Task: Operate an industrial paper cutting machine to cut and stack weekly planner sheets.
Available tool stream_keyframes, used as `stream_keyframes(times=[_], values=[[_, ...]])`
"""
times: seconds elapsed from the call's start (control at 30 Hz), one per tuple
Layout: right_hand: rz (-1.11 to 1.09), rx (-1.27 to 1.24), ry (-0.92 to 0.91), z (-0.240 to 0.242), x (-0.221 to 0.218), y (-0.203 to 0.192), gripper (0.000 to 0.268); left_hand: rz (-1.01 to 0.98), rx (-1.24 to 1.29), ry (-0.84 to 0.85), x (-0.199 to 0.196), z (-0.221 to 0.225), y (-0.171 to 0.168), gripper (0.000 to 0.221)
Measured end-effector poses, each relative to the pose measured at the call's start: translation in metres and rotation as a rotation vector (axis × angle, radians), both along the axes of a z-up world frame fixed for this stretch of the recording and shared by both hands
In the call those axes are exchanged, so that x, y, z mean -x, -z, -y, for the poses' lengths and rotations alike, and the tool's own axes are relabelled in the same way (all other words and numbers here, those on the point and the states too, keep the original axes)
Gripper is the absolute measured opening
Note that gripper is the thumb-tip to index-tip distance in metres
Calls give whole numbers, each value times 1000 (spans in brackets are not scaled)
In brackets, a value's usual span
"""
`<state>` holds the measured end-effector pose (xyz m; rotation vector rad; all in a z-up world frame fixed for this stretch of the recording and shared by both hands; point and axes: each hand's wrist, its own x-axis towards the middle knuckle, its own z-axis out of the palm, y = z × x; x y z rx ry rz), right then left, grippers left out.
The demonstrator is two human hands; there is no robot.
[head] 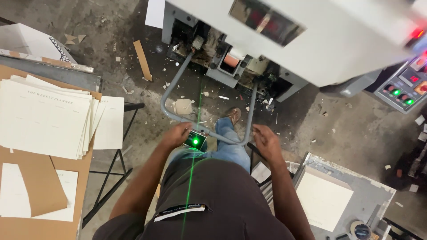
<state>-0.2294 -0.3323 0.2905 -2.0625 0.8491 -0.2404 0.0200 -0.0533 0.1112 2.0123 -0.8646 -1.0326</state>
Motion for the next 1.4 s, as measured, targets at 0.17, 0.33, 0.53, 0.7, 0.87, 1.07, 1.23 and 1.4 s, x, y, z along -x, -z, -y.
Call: stream_keyframes(times=[0.17,0.33,0.53,0.7,0.87,1.07,1.23,1.4], values=[[246,-41,18,5,-16,-15,27,-115,136,-15,-3,55,-108,35],[400,-176,136,16,-8,-12,24,89,471,11,-10,86,-157,28],[282,-337,343,32,11,8,37,-57,354,-146,-19,111,-144,34],[16,-852,695,46,13,31,56,-87,115,-174,-29,132,-102,60],[57,-1018,669,46,7,28,55,-62,96,-104,-33,141,-85,61],[-65,-1054,672,56,-7,28,47,-150,-58,-99,-46,151,-120,61],[-74,-1054,640,60,-7,44,38,-189,-79,-106,-46,147,-105,62],[-81,-900,587,66,6,93,30,-140,-43,-82,-47,145,-93,55]])
